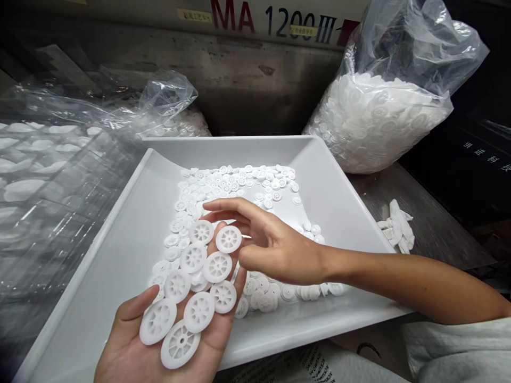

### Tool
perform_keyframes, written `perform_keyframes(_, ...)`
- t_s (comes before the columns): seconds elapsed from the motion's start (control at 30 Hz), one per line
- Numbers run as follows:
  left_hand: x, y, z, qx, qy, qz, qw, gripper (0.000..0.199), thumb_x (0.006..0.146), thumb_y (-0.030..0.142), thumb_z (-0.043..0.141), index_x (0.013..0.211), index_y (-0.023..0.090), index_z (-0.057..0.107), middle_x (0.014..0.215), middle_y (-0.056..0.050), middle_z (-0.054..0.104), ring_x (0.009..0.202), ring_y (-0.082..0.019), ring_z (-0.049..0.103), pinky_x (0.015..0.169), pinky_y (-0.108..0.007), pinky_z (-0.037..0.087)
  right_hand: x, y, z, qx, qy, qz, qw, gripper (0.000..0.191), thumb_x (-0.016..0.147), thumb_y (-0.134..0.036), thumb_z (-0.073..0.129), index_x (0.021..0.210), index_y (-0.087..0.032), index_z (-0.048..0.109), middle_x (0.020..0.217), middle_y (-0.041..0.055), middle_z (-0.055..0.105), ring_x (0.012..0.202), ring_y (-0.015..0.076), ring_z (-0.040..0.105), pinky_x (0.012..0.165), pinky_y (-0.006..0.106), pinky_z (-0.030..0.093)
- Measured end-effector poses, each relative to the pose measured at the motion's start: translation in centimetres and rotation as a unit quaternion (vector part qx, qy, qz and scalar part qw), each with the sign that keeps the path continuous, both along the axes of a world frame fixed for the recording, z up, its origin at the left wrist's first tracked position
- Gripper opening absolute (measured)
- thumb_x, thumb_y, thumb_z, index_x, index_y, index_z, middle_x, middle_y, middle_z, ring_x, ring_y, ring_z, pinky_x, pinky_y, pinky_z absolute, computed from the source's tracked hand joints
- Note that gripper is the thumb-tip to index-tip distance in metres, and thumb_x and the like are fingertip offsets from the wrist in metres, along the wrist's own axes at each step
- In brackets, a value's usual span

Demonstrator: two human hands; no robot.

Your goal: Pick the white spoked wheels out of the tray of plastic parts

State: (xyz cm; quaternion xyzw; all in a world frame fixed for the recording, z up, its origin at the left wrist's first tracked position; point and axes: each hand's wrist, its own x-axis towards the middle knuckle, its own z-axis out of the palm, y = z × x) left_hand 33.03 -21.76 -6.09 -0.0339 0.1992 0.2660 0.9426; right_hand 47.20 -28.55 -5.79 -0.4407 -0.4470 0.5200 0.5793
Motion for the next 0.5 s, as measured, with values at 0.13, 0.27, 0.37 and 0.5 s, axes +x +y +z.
perform_keyframes(0.13,-0.1,0.3,0.4,-0.012,0.024,0.004,1.000,0.055,0.086,0.029,0.044,0.141,0.026,0.048,0.141,-0.009,0.054,0.136,-0.033,0.040,0.110,-0.057,0.035,0.4,0.2,-0.4,-0.043,0.085,0.010,0.995,0.058,0.079,-0.012,0.053,0.136,-0.022,0.043,0.138,0.0093,0.046,0.127,0.0250,0.047,0.109,0.047,0.037)
perform_keyframes(0.27,-1.5,-0.5,-0.2,-0.013,0.069,0.016,0.997,0.059,0.084,0.023,0.048,0.143,0.027,0.045,0.137,-0.011,0.057,0.128,-0.034,0.051,0.105,-0.060,0.039,0.5,0.4,-0.3,-0.064,0.129,0.004,0.990,0.057,0.077,-0.016,0.051,0.134,-0.020,0.046,0.138,0.0104,0.049,0.125,0.0251,0.049,0.109,0.046,0.036)
perform_keyframes(0.37,-2.0,-1.2,-0.5,-0.001,0.118,0.041,0.992,0.069,0.080,0.018,0.053,0.146,0.030,0.037,0.128,-0.012,0.064,0.114,-0.035,0.062,0.094,-0.063,0.048,0.6,0.5,-0.3,-0.076,0.147,-0.001,0.986,0.057,0.076,-0.019,0.050,0.133,-0.019,0.047,0.139,0.0111,0.050,0.125,0.0249,0.050,0.110,0.045,0.035)
perform_keyframes(0.5,-1.8,-1.5,-0.4,-0.002,0.132,0.047,0.990,0.074,0.079,0.017,0.055,0.149,0.029,0.032,0.127,-0.013,0.064,0.110,-0.035,0.064,0.090,-0.062,0.051,0.7,0.5,-0.4,-0.076,0.153,-0.002,0.985,0.061,0.074,-0.020,0.050,0.134,-0.019,0.046,0.140,0.0115,0.050,0.128,0.0276,0.048,0.113,0.048,0.030)
